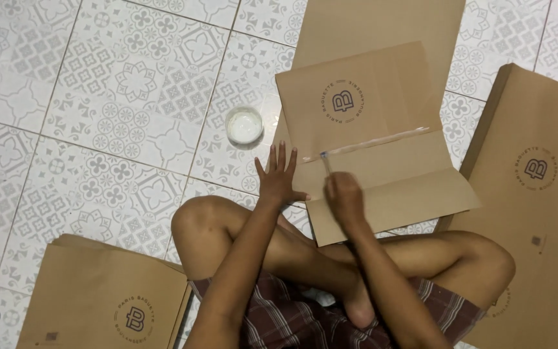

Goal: The person sits on the floor and folds a flat brown paper bag into shape. They use a small brush to apply glue from a white container along the bottom seam of the bag, then press the sides together to seal it.

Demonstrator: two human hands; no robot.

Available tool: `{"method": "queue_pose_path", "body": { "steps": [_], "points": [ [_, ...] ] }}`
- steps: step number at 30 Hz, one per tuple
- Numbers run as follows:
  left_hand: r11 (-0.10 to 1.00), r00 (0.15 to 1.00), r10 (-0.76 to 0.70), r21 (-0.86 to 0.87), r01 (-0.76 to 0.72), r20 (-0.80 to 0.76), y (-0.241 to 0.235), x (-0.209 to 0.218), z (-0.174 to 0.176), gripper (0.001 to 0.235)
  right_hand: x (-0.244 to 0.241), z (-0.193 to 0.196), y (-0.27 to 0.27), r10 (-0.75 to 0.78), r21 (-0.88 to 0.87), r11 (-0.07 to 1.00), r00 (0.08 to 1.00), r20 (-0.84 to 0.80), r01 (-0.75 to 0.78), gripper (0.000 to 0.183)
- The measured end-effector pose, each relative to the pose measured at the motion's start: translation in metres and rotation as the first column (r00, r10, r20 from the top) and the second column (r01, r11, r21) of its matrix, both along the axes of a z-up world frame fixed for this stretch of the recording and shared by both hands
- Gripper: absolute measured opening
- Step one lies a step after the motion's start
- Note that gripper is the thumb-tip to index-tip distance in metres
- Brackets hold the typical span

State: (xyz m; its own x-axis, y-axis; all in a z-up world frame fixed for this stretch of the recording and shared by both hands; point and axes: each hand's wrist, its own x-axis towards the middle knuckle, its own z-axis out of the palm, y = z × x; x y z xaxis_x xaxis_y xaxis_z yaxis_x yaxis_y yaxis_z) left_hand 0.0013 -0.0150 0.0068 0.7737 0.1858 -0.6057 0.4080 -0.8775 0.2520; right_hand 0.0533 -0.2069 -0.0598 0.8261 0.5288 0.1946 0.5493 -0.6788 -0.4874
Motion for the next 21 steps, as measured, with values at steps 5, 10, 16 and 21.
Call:
{"method": "queue_pose_path", "body": {
  "steps": [5,10,16,21],
  "points": [
    [1.000,1.000,0.002,-0.010,-0.002,-0.010,0.002,-0.001,-0.009,0.130,0.021,0.010,-0.020,-0.074,0.051,0.996,0.997,0.003,0.074,0.013],
    [1.000,1.000,-0.007,0.009,0.007,0.005,0.000,0.000,-0.001,0.127,0.028,0.011,-0.026,-0.216,0.089,0.973,0.976,0.028,0.213,0.012],
    [1.000,1.000,-0.002,-0.012,0.002,-0.003,0.002,-0.001,0.007,0.127,0.021,0.006,-0.014,-0.036,0.081,0.996,0.999,-0.012,0.037,0.012],
    [1.000,1.000,-0.020,0.016,0.020,-0.004,0.001,-0.001,0.000,0.130,0.071,0.025,-0.063,-0.234,0.069,0.968,0.969,-0.077,0.239,0.015]
  ]
}}
